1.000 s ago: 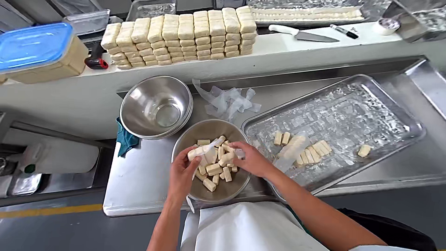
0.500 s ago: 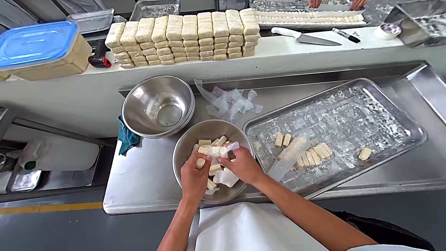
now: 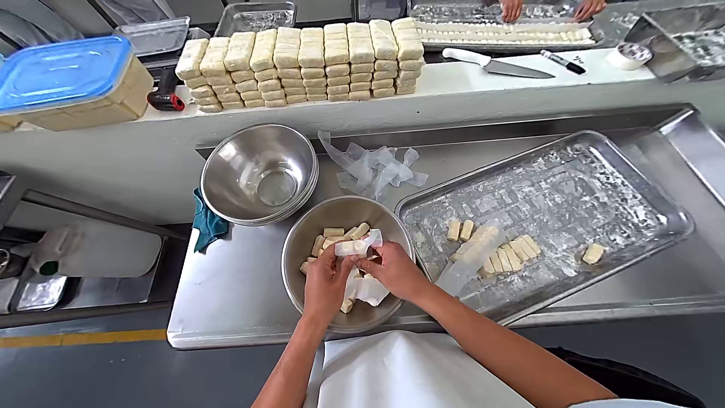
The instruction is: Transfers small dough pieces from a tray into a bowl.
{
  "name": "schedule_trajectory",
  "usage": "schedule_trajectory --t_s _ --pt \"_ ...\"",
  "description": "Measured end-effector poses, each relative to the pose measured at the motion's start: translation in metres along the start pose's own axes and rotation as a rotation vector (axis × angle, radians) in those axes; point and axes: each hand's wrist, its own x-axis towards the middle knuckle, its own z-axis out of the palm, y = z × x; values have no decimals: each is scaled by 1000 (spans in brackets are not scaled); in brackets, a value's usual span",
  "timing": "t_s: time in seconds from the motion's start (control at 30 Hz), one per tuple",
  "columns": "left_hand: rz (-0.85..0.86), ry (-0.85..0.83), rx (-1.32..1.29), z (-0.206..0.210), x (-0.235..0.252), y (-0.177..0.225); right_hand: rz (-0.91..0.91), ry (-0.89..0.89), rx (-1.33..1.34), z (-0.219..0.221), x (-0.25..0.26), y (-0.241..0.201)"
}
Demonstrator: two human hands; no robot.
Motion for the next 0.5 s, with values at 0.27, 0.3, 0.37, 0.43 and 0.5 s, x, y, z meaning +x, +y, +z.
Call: schedule_trajectory --t_s 0.27,0.3,0.37,0.43,0.5 --pt "85 85 125 0 -2 -2 2 60 -20 4 -4 1" --pt "45 44 41 -2 -1 -1 53 12 97 0 -3 -2" --pt "-31 -42 -145 -9 0 1 145 -119 361 -9 -2 -2" --pt "-60 -73 -243 -14 2 1 200 -188 532 -18 0 3" --pt "-80 -77 -297 -16 2 4 199 -215 545 -26 2 4"
